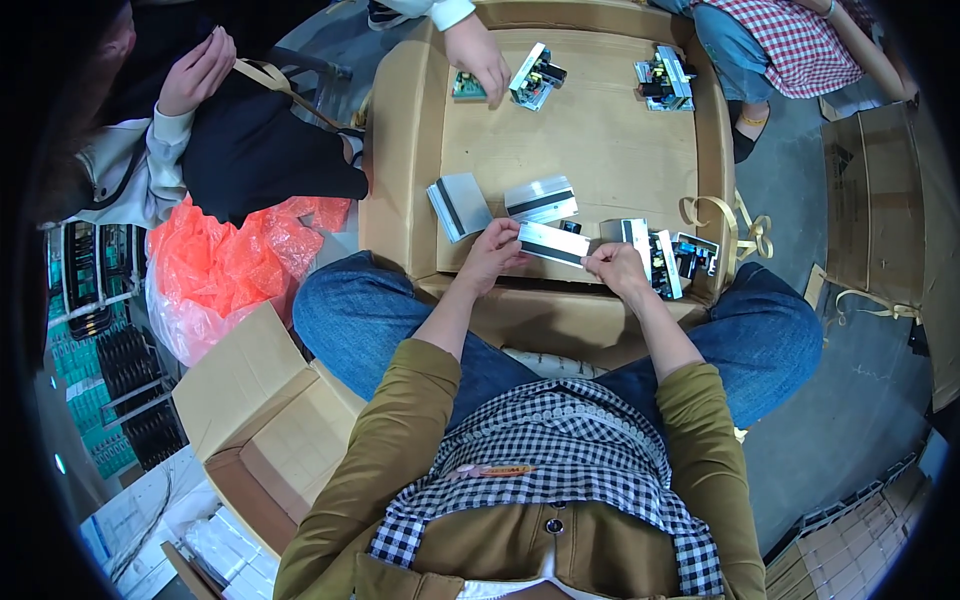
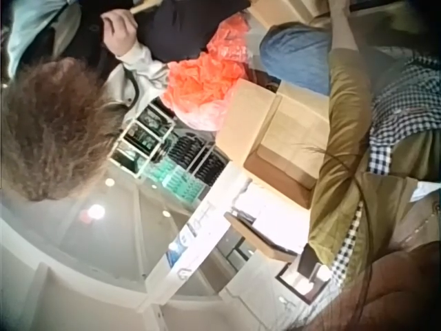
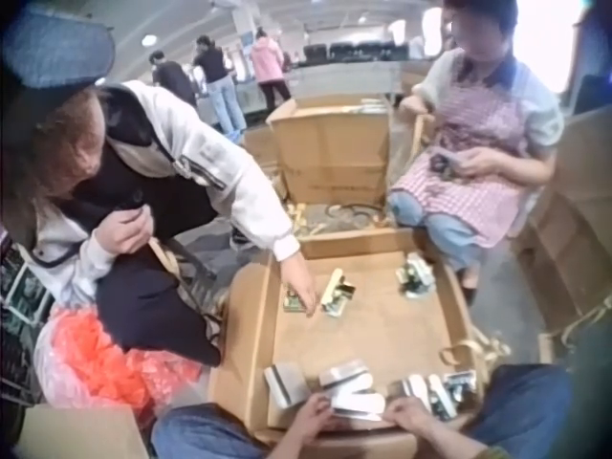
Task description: Packing electronic circuit boards and components into cardboard shipping boxes with dividers.
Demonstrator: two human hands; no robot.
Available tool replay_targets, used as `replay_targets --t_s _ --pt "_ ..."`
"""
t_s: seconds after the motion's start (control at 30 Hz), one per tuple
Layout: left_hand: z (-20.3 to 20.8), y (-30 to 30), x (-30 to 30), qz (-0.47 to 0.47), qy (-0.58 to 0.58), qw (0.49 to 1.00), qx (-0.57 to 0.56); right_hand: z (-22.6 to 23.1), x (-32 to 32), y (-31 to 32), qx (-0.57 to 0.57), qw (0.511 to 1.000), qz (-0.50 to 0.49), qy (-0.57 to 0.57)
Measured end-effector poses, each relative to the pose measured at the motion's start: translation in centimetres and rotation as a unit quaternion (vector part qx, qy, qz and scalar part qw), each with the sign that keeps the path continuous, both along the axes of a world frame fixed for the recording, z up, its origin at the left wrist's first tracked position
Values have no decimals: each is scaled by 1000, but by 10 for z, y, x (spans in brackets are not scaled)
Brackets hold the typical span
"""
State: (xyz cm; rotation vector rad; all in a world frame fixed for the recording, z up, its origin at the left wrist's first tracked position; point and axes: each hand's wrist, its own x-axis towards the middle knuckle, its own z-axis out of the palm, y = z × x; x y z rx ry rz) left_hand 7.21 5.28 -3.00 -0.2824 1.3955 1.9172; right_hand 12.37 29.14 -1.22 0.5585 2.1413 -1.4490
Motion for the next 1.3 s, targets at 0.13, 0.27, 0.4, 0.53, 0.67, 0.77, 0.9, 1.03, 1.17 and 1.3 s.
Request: replay_targets --t_s 0.13,0.27,0.4,0.53,0.67,0.77,0.9,1.03,1.17,1.3 --pt "-4 -2 0 -3 4 1000 -2 6 -1 -5 46 999 21 10" --pt "-2 1 0 -7 2 1000 -8 0 2 -4 31 999 13 6" --pt "0 9 4 -29 71 992 -101 -5 6 -6 -9 1000 10 -13" --pt "0 23 11 -89 244 910 -322 -6 11 -13 -28 1000 -2 -4" --pt "15 48 19 -87 248 854 -449 -8 7 -8 -25 1000 11 0" --pt "29 64 24 -61 226 819 -524 -10 7 -6 16 999 33 23" --pt "29 65 23 -62 197 824 -528 -6 7 -9 127 987 62 81" --pt "26 62 23 -68 194 823 -529 5 5 -14 204 972 83 87" --pt "30 64 23 -72 189 832 -516 13 4 -19 243 965 78 65" --pt "34 64 23 -71 189 833 -515 26 1 -30 311 943 96 65"
